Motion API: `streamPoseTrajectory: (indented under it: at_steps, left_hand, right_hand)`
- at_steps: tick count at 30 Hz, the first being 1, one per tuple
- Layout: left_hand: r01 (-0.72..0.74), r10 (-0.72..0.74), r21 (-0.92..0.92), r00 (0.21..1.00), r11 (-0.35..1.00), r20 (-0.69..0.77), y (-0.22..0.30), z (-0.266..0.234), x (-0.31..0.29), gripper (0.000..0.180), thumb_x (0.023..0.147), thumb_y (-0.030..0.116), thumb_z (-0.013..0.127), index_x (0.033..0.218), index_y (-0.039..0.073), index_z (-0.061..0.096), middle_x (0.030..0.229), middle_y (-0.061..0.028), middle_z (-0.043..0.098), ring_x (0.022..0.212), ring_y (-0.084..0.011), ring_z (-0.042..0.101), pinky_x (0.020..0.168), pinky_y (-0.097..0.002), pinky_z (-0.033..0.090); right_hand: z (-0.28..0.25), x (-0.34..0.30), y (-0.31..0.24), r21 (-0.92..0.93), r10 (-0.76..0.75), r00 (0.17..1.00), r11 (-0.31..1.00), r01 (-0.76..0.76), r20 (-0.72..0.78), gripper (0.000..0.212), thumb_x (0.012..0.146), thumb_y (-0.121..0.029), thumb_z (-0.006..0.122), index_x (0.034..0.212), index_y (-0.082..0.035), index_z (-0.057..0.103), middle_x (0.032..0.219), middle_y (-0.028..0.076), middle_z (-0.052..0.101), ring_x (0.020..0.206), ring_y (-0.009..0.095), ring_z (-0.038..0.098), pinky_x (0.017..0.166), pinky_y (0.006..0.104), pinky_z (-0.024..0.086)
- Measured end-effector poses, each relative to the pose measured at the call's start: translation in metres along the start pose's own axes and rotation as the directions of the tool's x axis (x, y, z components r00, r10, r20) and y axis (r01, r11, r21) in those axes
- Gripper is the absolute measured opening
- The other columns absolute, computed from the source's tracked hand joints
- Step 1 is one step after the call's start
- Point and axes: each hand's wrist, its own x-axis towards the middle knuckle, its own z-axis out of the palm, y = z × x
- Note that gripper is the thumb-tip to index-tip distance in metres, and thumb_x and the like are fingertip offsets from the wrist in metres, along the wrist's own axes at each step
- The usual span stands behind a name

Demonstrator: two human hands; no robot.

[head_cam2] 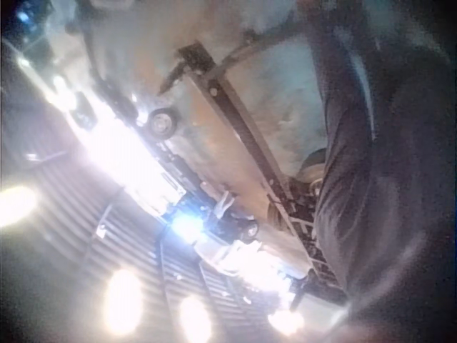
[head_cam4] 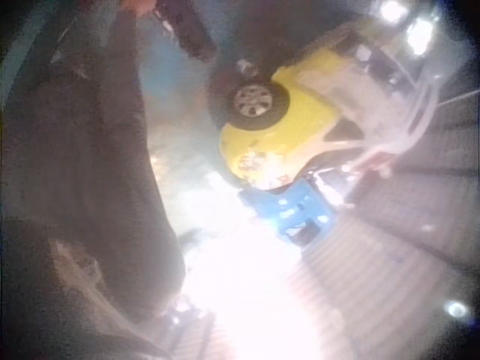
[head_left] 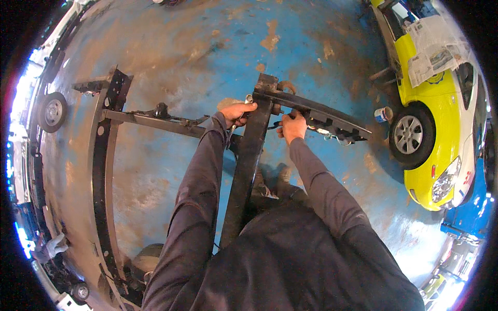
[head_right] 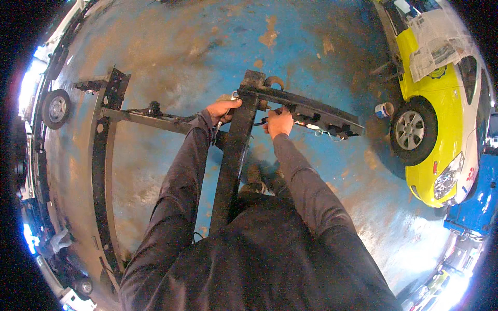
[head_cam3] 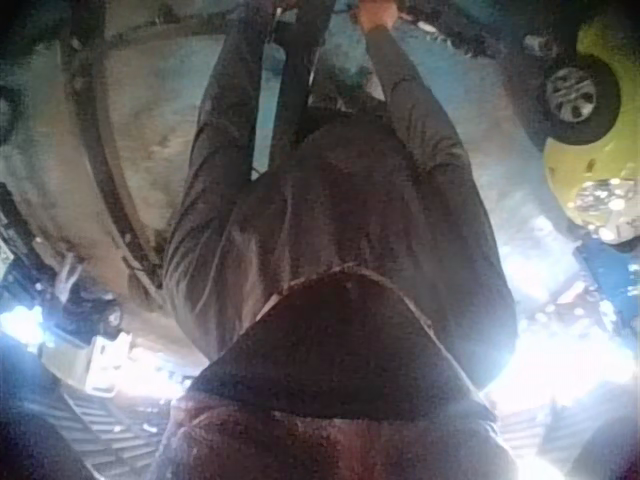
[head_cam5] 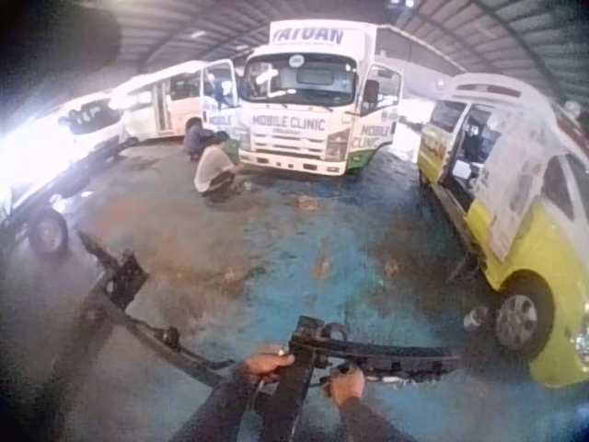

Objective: The person uses a wrench to tighten bolts on a metal vehicle frame in a workshop. They move around the frame, adjusting and securing multiple fasteners on different sections while other vehicles are visible in the background.

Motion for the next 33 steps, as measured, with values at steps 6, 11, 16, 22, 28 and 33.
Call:
streamPoseTrajectory:
  at_steps: [6,11,16,22,28,33]
  left_hand:
    - [-0.031,0.042,0.077,0.988,0.997,-0.151,-0.004,0.009,0.011,0.03,0.09,0.043,0.064,0.084,0.014,0.062,0.063,0.004,0.056,0.047,-0.0051,0.043,0.04,-0.0236,0.028]
    - [-0.028,0.039,0.101,0.993,0.995,-0.11,-0.013,0.002,0.016,0.036,0.084,0.049,0.069,0.088,0.013,0.065,0.072,0.0054,0.058,0.057,-0.0062,0.044,0.05,-0.0244,0.032]
    - [-0.022,0.032,0.133,0.997,0.991,-0.073,-0.013,0.005,0.016,0.039,0.081,0.05,0.072,0.091,0.012,0.066,0.075,0.0053,0.057,0.062,-0.0074,0.045,0.055,-0.0245,0.035]
    - [-0.035,0.054,0.189,0.994,0.981,-0.098,-0.01,0.006,0.013,0.039,0.082,0.051,0.07,0.091,0.014,0.067,0.075,0.0067,0.056,0.062,-0.0066,0.044,0.054,-0.024,0.034]
    - [-0.01,0.035,0.232,0.994,0.973,-0.104,-0.005,0.009,0.008,0.037,0.083,0.052,0.069,0.089,0.015,0.067,0.073,0.0083,0.058,0.057,-0.0038,0.043,0.049,-0.0214,0.03]
    - [-0.018,0.052,0.201,0.986,0.979,-0.161,-0.011,0.004,0.012,0.035,0.082,0.046,0.072,0.094,0.014,0.066,0.076,0.0069,0.059,0.056,-0.0036,0.044,0.047,-0.0207,0.031]
  right_hand:
    - [0.005,0.001,-0.011,-0.06,0.011,1.0,0.998,-0.013,-0.023,0.035,0.088,-0.007,0.054,0.12,0.007,0.051,0.071,0.012,0.06,0.045,0.02,0.058,0.036,0.0334,0.045]
    - [0.01,0.007,-0.001,-0.014,-0.008,0.999,1.0,0.007,-0.037,0.034,0.087,-0.008,0.056,0.118,0.007,0.051,0.078,0.014,0.061,0.05,0.021,0.061,0.039,0.0335,0.049]
    - [0.011,0.002,0.011,0.179,-0.119,0.993,0.977,0.113,0.022,0.031,0.09,-0.009,0.054,0.117,0.006,0.05,0.085,0.017,0.061,0.055,0.021,0.062,0.042,0.0342,0.05]
    - [0.005,0.002,0.013,0.293,0.026,0.998,0.955,-0.042,0.059,0.023,0.091,-0.012,0.056,0.109,0.002,0.052,0.081,0.014,0.063,0.052,0.022,0.061,0.041,0.0351,0.048]
    - [-0.001,0.011,0.005,0.246,0.105,0.974,0.957,-0.154,0.2,0.022,0.093,-0.014,0.053,0.11,-0.001,0.054,0.079,0.013,0.064,0.051,0.021,0.059,0.041,0.0328,0.045]
    - [0.003,-0.006,0.004,0.259,0.077,0.986,0.959,-0.114,0.148,0.023,0.095,-0.016,0.052,0.113,-0.002,0.054,0.077,0.013,0.064,0.051,0.021,0.059,0.041,0.0334,0.044]
